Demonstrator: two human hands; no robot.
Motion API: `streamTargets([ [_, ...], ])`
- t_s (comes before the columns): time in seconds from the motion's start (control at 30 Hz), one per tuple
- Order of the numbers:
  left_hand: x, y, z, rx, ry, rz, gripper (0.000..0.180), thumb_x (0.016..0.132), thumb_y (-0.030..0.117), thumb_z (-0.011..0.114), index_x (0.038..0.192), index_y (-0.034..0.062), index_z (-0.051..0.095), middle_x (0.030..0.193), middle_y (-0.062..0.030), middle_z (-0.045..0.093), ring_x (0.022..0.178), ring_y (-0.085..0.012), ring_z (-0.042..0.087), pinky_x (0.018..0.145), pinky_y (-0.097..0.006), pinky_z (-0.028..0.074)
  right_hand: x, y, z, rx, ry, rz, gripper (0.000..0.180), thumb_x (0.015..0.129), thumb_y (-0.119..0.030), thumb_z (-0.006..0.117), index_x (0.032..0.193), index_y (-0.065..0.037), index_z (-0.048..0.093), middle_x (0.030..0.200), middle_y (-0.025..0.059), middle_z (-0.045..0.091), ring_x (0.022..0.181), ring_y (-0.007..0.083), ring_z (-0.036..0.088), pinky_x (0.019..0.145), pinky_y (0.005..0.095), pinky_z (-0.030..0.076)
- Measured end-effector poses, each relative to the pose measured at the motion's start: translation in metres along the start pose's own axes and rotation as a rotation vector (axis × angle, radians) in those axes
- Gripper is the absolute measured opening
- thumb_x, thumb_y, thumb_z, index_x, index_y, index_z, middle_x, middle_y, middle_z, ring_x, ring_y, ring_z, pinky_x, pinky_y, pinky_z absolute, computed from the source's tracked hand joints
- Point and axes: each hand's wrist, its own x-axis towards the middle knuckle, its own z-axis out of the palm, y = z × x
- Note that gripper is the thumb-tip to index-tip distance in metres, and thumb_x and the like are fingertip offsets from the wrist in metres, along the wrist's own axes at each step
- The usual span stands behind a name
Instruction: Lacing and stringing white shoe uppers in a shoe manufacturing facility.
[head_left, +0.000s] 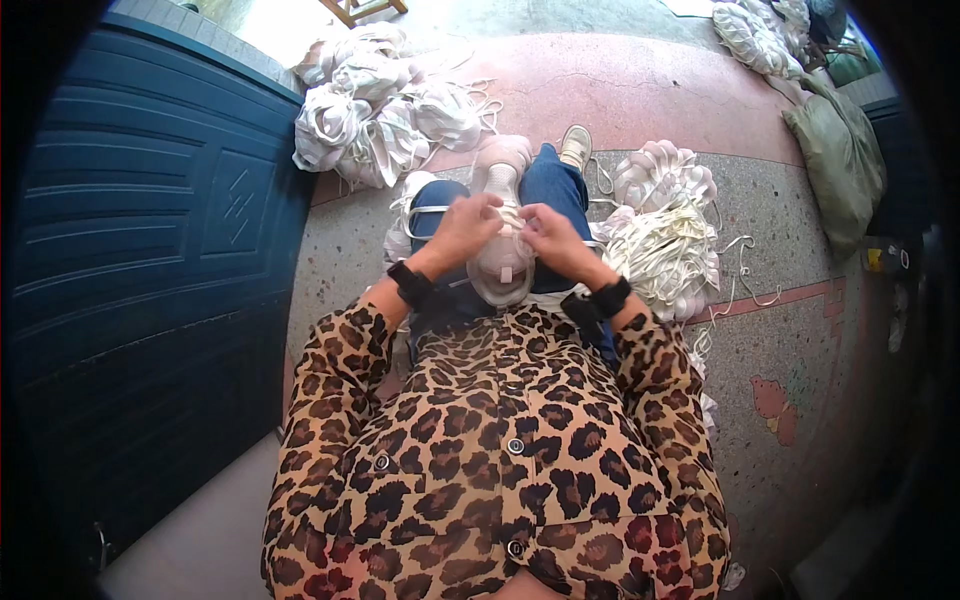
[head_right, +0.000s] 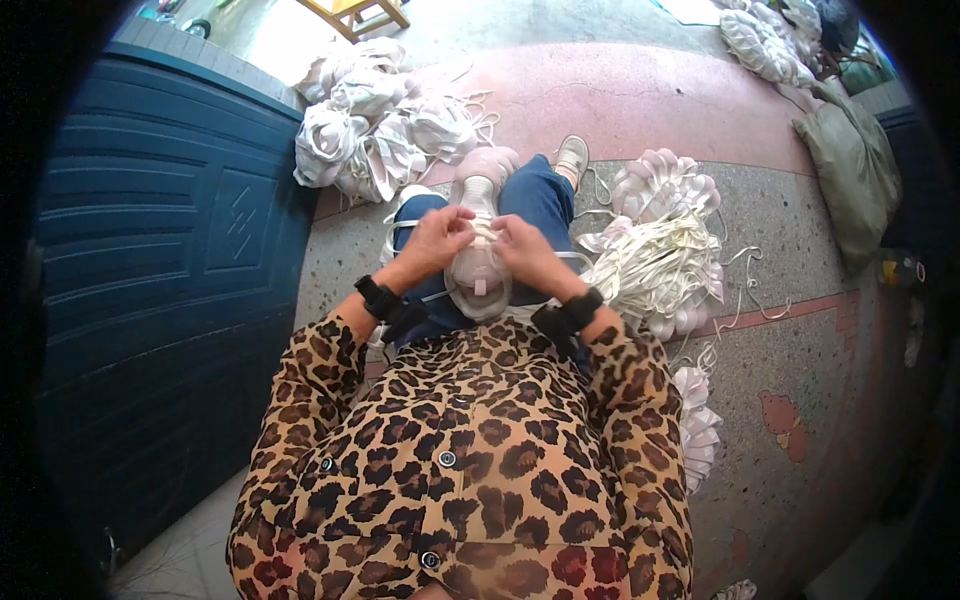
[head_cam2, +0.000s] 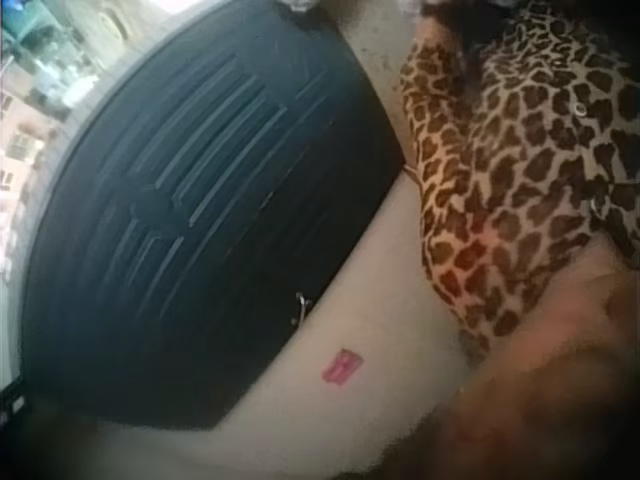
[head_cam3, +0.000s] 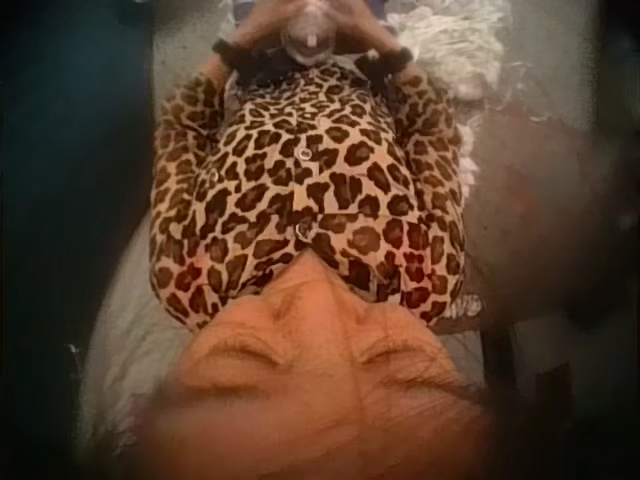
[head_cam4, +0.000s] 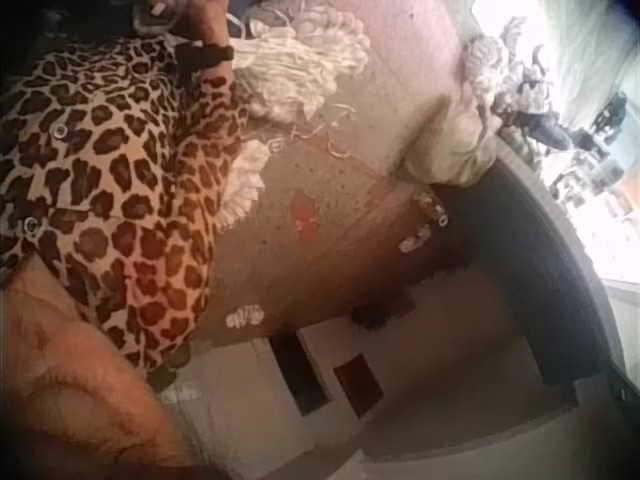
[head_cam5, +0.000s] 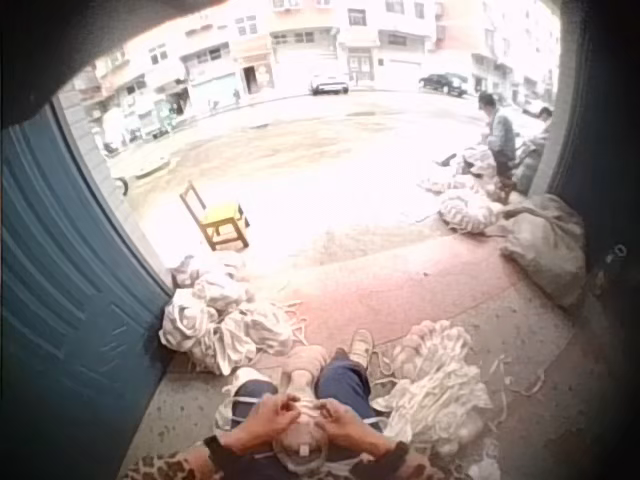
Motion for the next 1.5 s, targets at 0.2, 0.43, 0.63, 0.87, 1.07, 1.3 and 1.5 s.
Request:
streamTargets([
  [0.2, 0.031, 0.043, 0.009, 0.335, -0.318, 0.368, 0.027, 0.091, 0.029, 0.064, 0.11, 0.0096, 0.07, 0.083, -0.0108, 0.071, 0.08, -0.0267, 0.068, 0.076, -0.041, 0.053, -0.04, -0.121, -0.092, 0.823, -0.132, 0.11, 0.032, 0.096, -0.026, 0.068, 0.117, -0.005, 0.057, 0.086, -0.0035, 0.057, 0.052, 0.0008, 0.039, 0.043, 0.0164, 0.034],
  [0.43, 0.045, 0.142, -0.139, -0.389, 0.054, 0.316, 0.024, 0.101, 0.022, 0.056, 0.107, 0.0026, 0.068, 0.081, -0.0024, 0.063, 0.071, -0.0115, 0.055, 0.068, -0.025, 0.047, -0.032, -0.069, -0.069, 0.286, 0.126, 0.228, 0.03, 0.101, -0.036, 0.051, 0.103, -0.006, 0.057, 0.076, -0.0012, 0.051, 0.058, 0.0089, 0.043, 0.05, 0.0249, 0.035],
  [0.63, 0.031, 0.117, -0.19, -0.622, 0.215, 0.084, 0.021, 0.102, 0.021, 0.059, 0.107, 0.0016, 0.065, 0.078, 0.0034, 0.057, 0.069, -0.0069, 0.051, 0.065, -0.023, 0.046, -0.027, -0.03, -0.014, -0.116, 0.079, -0.028, 0.026, 0.094, -0.021, 0.058, 0.097, 0.001, 0.07, 0.095, 0.0214, 0.067, 0.092, 0.0363, 0.065, 0.083, 0.0425, 0.05],
  [0.87, 0.029, 0.093, -0.199, -0.699, 0.3, 0.022, 0.021, 0.102, 0.022, 0.06, 0.106, 0.0022, 0.066, 0.077, 0.0034, 0.057, 0.069, -0.0073, 0.052, 0.065, -0.023, 0.046, -0.014, -0.024, 0.005, -0.434, 0.1, -0.098, 0.02, 0.089, -0.019, 0.062, 0.09, -0.002, 0.073, 0.093, 0.0214, 0.067, 0.088, 0.0406, 0.064, 0.081, 0.0469, 0.051],
  [1.07, 0.029, 0.097, -0.197, -0.71, 0.302, 0.037, 0.021, 0.102, 0.022, 0.06, 0.106, 0.0025, 0.066, 0.077, 0.0038, 0.057, 0.07, -0.0068, 0.052, 0.066, -0.023, 0.046, -0.012, -0.024, 0.011, -0.487, 0.142, -0.114, 0.02, 0.089, -0.019, 0.061, 0.09, -0.003, 0.073, 0.089, 0.0206, 0.066, 0.089, 0.0404, 0.064, 0.081, 0.0477, 0.051],
  [1.3, 0.031, 0.092, -0.179, -0.375, 0.357, -0.065, 0.033, 0.102, 0.021, 0.058, 0.129, 0.0025, 0.061, 0.114, -0.0086, 0.065, 0.096, -0.0146, 0.06, 0.079, -0.029, 0.049, -0.004, -0.028, 0.012, -0.436, 0.124, -0.061, 0.02, 0.088, -0.019, 0.062, 0.09, -0.003, 0.074, 0.092, 0.0211, 0.067, 0.09, 0.04, 0.064, 0.082, 0.0473, 0.051],
  [1.5, 0.006, -0.004, -0.072, 0.447, 0.186, 0.413, 0.012, 0.082, 0.014, 0.072, 0.093, 0.0089, 0.071, 0.12, -0.017, 0.063, 0.113, -0.0354, 0.057, 0.095, -0.041, 0.047, 0.007, -0.022, 0.02, -0.297, 0.027, -0.066, 0.018, 0.087, -0.016, 0.061, 0.089, -0.002, 0.073, 0.089, 0.0231, 0.068, 0.087, 0.0422, 0.066, 0.08, 0.0489, 0.051],
])
